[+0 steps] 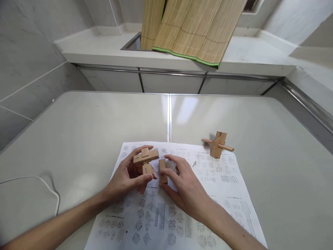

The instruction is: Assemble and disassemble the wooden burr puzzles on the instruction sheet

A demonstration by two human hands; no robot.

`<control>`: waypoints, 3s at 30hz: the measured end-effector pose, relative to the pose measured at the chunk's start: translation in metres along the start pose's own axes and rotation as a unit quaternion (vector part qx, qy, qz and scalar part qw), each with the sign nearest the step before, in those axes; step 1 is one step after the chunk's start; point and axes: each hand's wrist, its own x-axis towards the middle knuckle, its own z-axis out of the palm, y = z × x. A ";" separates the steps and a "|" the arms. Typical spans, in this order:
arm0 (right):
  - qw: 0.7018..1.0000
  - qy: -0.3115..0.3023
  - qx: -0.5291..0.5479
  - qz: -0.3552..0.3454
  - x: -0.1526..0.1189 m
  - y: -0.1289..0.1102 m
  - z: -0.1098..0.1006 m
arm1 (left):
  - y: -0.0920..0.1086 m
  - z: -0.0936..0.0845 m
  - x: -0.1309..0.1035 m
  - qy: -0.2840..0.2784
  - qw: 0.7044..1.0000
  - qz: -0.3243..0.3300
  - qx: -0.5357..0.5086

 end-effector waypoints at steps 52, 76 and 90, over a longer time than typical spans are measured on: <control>0.968 0.183 0.032 -0.171 -0.003 -0.012 -0.004 | -0.013 -0.002 0.004 -0.058 0.980 0.114 0.149; 0.965 0.187 -0.022 -0.185 0.001 -0.015 -0.005 | -0.008 0.000 0.000 -0.113 0.984 0.065 0.125; 0.986 0.080 0.142 0.038 -0.009 -0.010 0.003 | -0.014 0.000 -0.002 -0.060 0.973 0.151 0.166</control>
